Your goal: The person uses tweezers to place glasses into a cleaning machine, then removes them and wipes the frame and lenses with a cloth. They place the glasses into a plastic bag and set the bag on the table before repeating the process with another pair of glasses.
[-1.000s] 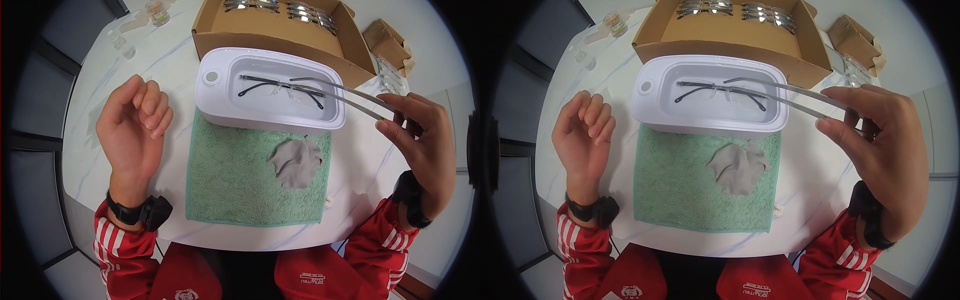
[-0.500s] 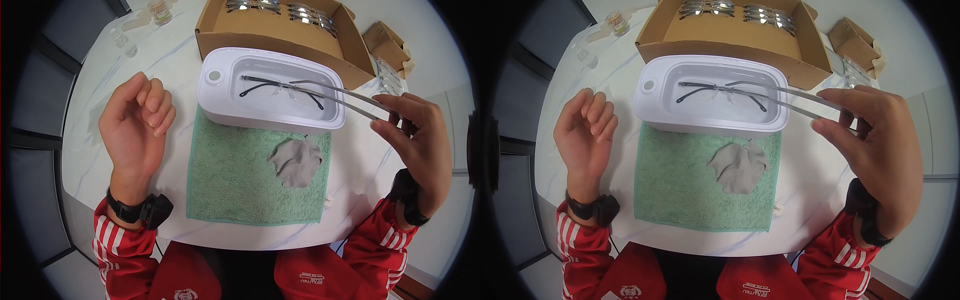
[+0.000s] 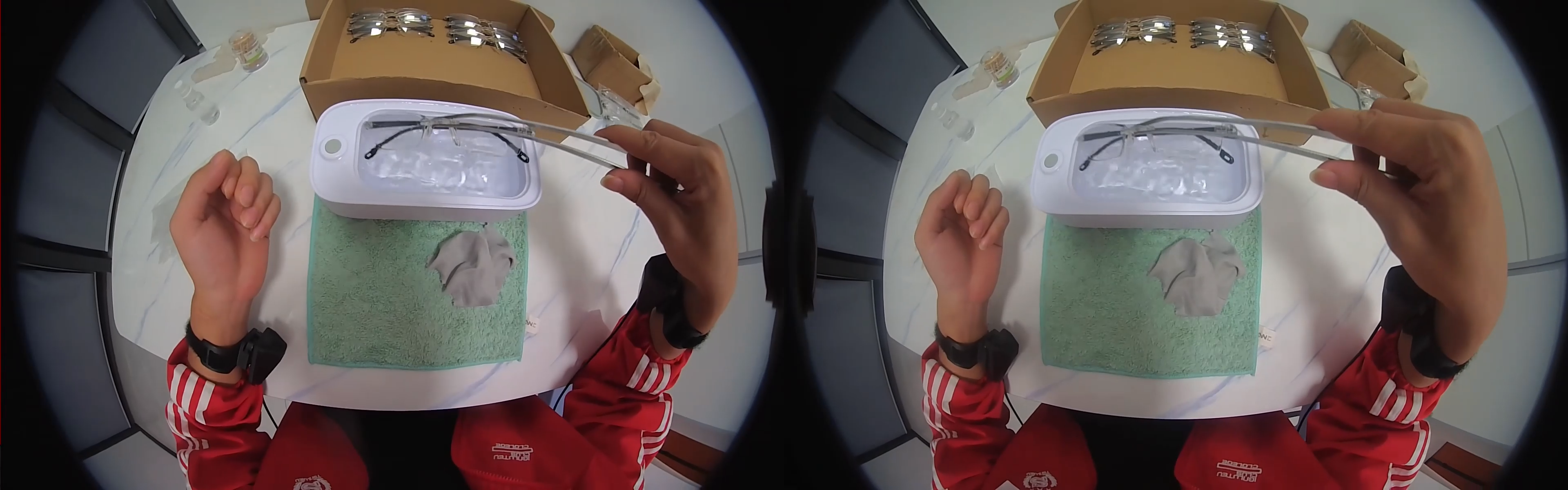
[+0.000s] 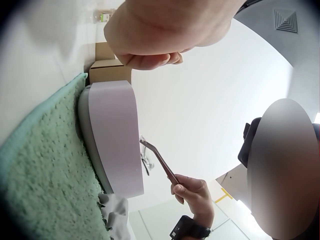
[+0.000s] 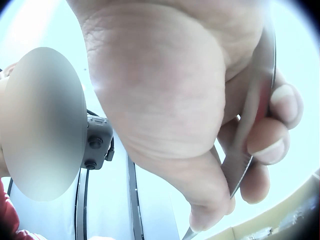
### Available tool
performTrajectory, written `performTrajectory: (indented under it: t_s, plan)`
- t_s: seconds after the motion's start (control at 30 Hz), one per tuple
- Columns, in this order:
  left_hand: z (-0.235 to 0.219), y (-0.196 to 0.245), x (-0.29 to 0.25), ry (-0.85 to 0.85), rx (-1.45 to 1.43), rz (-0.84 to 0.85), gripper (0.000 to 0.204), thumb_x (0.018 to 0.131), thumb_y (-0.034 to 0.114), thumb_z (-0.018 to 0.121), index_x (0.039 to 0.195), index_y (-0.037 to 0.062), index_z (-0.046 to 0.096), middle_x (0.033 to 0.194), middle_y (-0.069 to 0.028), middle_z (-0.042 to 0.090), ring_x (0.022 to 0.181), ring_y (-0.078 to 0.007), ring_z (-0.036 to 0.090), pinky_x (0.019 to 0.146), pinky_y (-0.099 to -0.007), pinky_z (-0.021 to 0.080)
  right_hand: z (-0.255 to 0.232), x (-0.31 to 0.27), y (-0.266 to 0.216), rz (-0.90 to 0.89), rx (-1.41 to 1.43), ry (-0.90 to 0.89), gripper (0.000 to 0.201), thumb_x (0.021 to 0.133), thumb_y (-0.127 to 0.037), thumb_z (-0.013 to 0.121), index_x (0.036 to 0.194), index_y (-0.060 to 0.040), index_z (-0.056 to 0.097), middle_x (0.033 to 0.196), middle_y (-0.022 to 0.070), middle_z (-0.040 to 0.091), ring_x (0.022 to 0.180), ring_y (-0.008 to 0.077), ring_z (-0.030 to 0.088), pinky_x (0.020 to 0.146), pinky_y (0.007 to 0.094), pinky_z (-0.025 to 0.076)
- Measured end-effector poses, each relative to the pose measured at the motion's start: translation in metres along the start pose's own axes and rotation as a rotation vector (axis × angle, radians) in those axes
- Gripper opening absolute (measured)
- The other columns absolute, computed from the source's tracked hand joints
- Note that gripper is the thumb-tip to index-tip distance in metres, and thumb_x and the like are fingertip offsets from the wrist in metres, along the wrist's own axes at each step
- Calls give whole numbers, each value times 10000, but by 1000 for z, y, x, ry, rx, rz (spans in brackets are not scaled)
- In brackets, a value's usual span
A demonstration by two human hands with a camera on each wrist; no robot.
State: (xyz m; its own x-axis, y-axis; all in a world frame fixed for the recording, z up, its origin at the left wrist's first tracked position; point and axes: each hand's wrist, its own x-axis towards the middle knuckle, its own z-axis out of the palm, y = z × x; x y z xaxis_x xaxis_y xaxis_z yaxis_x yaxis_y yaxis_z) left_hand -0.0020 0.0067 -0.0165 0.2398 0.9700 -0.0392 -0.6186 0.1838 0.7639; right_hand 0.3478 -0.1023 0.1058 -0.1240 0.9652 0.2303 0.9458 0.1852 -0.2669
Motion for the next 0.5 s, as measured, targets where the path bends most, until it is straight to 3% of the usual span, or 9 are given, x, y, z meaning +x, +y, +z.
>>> performTrajectory:
  t_s: [0.23,0.3,0.5]
  plan:
    - [0,-1,0,-8,33,6,269,1004,173,460,759,123,362,696,0,382,572,-96,343,485,-232,315,-10,-7,0,-53,49,119,341,794,-69,792,1115,21,721,750,59,530,664,128,466,578,279,372]
    - [-1,-1,1,-7,4,-5,287,996,210,511,745,111,414,663,-15,443,548,-108,380,498,-256,339,-11,-8,1,-61,66,136,354,780,7,776,1129,16,720,750,55,523,665,132,471,586,281,379]
    - [-2,0,1,-5,12,-1,285,994,214,514,745,111,421,658,-15,450,544,-111,382,496,-260,340,-14,-8,5,-108,4,181,415,757,82,753,1161,-8,724,758,44,516,671,133,477,601,286,394]
